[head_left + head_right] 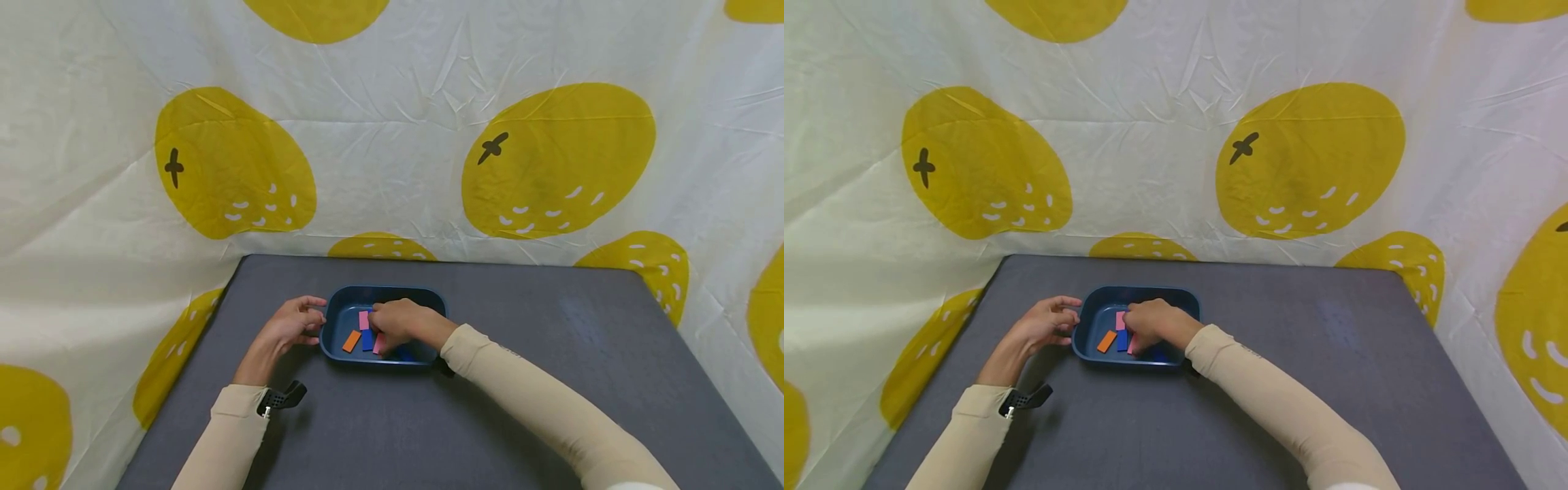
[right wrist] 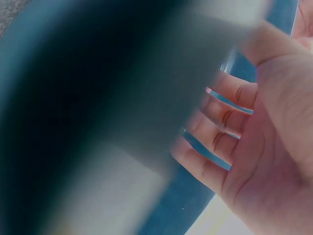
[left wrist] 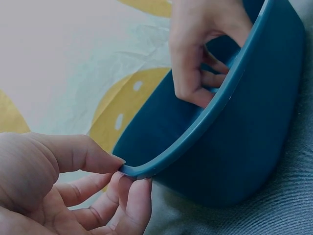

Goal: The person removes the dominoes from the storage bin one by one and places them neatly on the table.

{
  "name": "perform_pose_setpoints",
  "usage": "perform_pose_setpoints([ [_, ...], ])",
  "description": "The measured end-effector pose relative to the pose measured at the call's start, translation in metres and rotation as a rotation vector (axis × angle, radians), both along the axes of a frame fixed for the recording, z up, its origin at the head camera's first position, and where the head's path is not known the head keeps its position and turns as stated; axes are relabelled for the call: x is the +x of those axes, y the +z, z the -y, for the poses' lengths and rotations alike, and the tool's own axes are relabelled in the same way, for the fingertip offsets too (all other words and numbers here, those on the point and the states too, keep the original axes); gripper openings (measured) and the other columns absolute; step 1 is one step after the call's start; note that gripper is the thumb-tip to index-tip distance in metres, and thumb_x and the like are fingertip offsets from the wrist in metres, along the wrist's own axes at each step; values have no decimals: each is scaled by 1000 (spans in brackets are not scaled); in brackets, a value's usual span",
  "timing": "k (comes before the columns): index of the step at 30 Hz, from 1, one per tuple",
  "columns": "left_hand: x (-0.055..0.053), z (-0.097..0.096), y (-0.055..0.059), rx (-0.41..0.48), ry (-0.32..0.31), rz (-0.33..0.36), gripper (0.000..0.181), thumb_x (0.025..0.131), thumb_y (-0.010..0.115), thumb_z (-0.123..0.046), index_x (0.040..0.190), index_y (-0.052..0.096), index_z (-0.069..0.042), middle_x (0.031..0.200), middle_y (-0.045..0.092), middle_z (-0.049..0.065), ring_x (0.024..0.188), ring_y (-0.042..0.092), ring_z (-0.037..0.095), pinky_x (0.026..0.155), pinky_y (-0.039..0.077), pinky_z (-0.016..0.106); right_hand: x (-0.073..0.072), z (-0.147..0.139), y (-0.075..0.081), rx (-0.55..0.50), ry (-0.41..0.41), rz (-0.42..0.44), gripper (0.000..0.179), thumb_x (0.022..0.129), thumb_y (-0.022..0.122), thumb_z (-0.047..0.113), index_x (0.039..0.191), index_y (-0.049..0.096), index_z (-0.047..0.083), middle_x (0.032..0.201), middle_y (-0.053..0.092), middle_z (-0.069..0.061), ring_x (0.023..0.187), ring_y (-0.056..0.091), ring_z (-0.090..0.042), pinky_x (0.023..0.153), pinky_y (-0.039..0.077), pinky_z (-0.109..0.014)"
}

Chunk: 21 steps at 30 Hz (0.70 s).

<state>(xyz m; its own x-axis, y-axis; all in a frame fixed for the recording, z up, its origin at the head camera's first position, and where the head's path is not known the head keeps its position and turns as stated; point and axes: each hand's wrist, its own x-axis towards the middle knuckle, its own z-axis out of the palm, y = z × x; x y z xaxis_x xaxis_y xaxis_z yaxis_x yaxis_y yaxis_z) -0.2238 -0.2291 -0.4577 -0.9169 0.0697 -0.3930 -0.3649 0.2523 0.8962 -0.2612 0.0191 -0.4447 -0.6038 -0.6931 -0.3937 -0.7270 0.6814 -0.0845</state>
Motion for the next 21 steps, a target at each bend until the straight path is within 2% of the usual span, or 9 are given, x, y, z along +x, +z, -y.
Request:
perform_pose_setpoints([
  [5,0,1,-1,1,1,1,45,99,58,-8,143,49,-4,108,59,12,86,61,22,68,61,38,1,3,0,20,-1,-15,45,88,75,50,118,65,18,101,57,2,84,55,-14,70,50,-23],
  [11,-1,1,-2,-3,2,-4,45,99,59,-8,143,50,-4,109,59,12,86,60,22,68,61,38,3,2,1,35,-5,-25,43,90,77,39,124,65,17,106,61,1,88,55,-15,79,54,-26],
  [15,0,0,0,-17,6,-3,45,98,60,-7,141,51,-5,109,59,14,87,61,23,67,61,36,2,-1,0,42,-3,-47,47,89,78,41,126,64,16,110,62,1,88,56,-14,83,55,-28],
  [21,0,-5,4,-74,2,-16,40,97,58,-5,136,54,-3,115,59,20,89,61,26,64,60,35,0,-6,-3,48,-12,-59,42,88,78,44,117,66,17,110,62,1,87,56,-14,80,55,-27],
])
